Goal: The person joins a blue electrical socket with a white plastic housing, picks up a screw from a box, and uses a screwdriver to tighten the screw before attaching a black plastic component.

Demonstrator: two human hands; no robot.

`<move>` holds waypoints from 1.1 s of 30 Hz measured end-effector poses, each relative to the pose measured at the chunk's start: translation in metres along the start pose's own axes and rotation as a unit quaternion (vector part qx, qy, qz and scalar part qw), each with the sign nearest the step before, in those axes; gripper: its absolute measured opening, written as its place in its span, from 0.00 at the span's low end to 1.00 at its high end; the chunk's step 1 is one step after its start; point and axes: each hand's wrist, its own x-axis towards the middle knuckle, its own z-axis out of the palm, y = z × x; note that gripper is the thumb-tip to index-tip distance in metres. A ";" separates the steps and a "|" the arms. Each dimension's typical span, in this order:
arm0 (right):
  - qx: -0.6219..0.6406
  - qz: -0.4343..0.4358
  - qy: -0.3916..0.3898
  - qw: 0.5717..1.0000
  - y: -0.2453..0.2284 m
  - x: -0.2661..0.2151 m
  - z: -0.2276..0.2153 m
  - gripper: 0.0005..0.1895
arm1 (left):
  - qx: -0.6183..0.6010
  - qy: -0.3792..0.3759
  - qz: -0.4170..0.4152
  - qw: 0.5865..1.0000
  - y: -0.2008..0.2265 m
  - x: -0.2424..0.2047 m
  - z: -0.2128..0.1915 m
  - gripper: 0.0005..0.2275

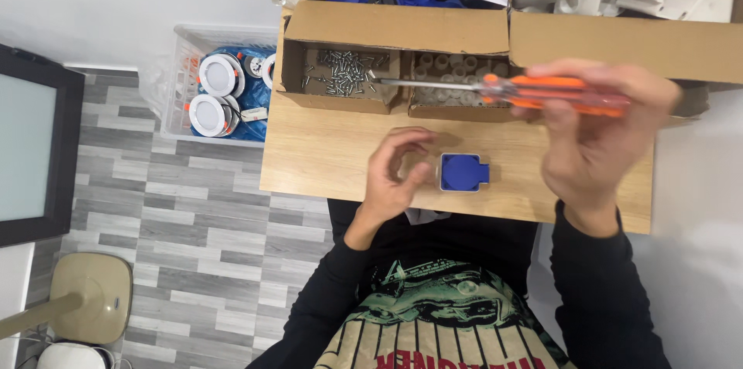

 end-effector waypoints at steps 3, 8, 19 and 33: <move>0.011 -0.011 0.046 0.999 -0.006 -0.009 -0.017 0.13 | -0.109 0.072 -0.039 0.991 0.001 0.001 -0.007 0.13; -0.041 0.033 0.060 0.997 -0.013 -0.031 -0.037 0.16 | -0.185 0.129 -0.053 0.973 0.009 0.005 -0.020 0.18; -0.027 0.063 0.072 0.995 -0.006 -0.058 -0.055 0.19 | -0.097 0.133 -0.098 0.981 0.023 0.002 -0.003 0.08; 0.047 0.100 0.072 0.991 0.012 -0.074 -0.074 0.18 | -0.152 0.138 -0.064 0.977 0.007 -0.014 -0.004 0.08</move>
